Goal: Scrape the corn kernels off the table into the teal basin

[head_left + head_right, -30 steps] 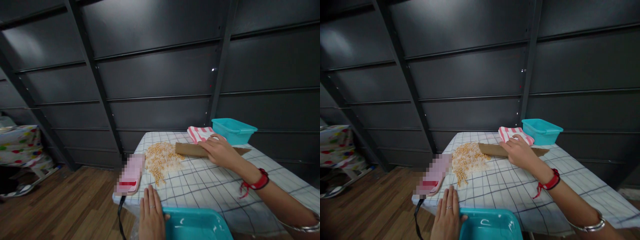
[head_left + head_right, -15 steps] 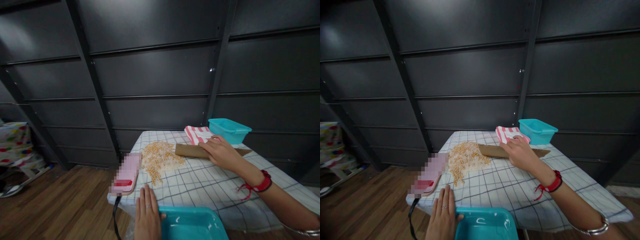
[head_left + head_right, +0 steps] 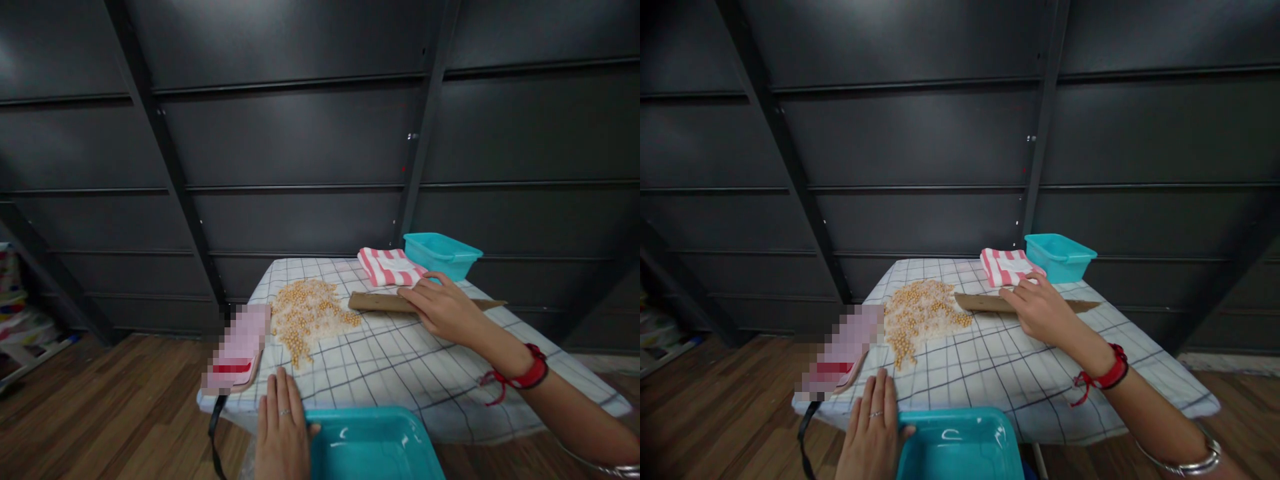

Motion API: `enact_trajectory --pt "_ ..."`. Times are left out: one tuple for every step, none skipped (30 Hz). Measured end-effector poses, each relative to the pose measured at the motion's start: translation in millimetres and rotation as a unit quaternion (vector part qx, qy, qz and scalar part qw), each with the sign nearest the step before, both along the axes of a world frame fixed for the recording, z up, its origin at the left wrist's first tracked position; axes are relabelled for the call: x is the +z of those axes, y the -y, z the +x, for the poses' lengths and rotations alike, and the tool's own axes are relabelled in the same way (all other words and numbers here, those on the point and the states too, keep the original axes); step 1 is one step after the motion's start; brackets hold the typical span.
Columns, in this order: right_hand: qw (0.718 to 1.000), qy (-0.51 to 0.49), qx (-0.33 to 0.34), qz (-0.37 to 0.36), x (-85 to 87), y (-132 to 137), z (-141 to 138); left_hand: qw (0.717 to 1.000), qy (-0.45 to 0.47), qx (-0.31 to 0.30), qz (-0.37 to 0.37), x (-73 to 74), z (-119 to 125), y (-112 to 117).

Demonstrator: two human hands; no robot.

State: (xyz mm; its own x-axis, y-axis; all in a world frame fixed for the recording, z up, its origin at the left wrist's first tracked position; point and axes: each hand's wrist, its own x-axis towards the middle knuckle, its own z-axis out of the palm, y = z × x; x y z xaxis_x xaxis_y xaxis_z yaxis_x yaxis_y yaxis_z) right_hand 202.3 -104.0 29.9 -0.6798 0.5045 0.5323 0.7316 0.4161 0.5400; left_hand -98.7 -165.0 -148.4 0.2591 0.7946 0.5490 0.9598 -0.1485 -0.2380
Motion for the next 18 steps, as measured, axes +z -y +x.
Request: enact_trajectory --pt "1.000 0.000 0.006 -0.002 -0.2 2.0 -0.4 1.000 0.000 -0.002 -0.001 -0.2 -1.1 -0.5" --pt "1.000 -0.001 0.011 -0.005 -0.1 4.6 -0.7 1.000 0.001 -0.005 -0.003 0.0 -1.7 -0.7" --pt "1.000 -0.001 0.017 -0.008 0.3 7.5 -1.0 1.000 0.001 -0.006 -0.006 0.6 -1.9 -0.4" --pt "1.000 -0.002 0.023 -0.011 1.0 10.6 -1.1 1.000 0.001 -0.007 -0.008 1.3 -1.7 0.0" --pt "1.000 -0.004 0.028 -0.014 1.8 13.6 -1.2 1.000 0.002 -0.007 -0.011 2.1 -1.4 0.6" --pt "0.999 -0.005 0.031 -0.018 2.6 16.6 -1.2 1.000 0.005 -0.004 -0.012 2.7 -1.0 1.2" --pt "0.999 -0.007 0.034 -0.021 3.4 19.3 -1.1 1.000 0.010 -0.002 -0.014 3.1 -0.5 1.6" --pt "0.999 -0.009 0.036 -0.023 4.1 21.9 -1.1 1.000 0.016 0.001 -0.015 3.4 -0.2 2.0" --pt "0.999 -0.012 0.040 -0.023 4.7 24.3 -1.0 1.000 0.022 0.001 -0.015 3.4 0.0 2.2" --pt "0.999 -0.015 0.043 -0.022 5.0 26.5 -1.0 1.000 0.026 -0.002 -0.014 3.3 0.1 2.2" --pt "0.999 -0.016 0.047 -0.021 5.3 28.7 -1.0 1.000 0.027 -0.006 -0.013 3.3 0.1 2.3" --pt "0.998 -0.016 0.050 -0.021 5.4 30.9 -1.2 1.000 0.025 -0.009 -0.010 3.4 0.0 2.3" --pt "0.998 -0.016 0.052 -0.021 5.5 33.2 -1.4 1.000 0.019 -0.010 -0.007 3.7 -0.1 2.5" --pt "0.998 -0.014 0.052 -0.022 5.5 35.7 -1.6 1.000 0.013 -0.010 -0.004 4.2 -0.1 2.8" --pt "0.998 -0.013 0.053 -0.023 5.7 38.3 -1.9 1.000 0.006 -0.008 -0.002 4.9 -0.1 3.3" --pt "0.998 -0.012 0.054 -0.023 5.9 41.1 -2.1 1.000 0.000 -0.007 0.001 5.8 0.1 3.8" --pt "0.998 -0.011 0.056 -0.021 6.2 44.0 -2.2 1.000 -0.005 -0.006 0.002 6.9 0.4 4.4" --pt "0.998 -0.010 0.057 -0.019 6.7 46.8 -2.1 1.000 -0.009 -0.005 0.003 8.4 0.9 4.9"
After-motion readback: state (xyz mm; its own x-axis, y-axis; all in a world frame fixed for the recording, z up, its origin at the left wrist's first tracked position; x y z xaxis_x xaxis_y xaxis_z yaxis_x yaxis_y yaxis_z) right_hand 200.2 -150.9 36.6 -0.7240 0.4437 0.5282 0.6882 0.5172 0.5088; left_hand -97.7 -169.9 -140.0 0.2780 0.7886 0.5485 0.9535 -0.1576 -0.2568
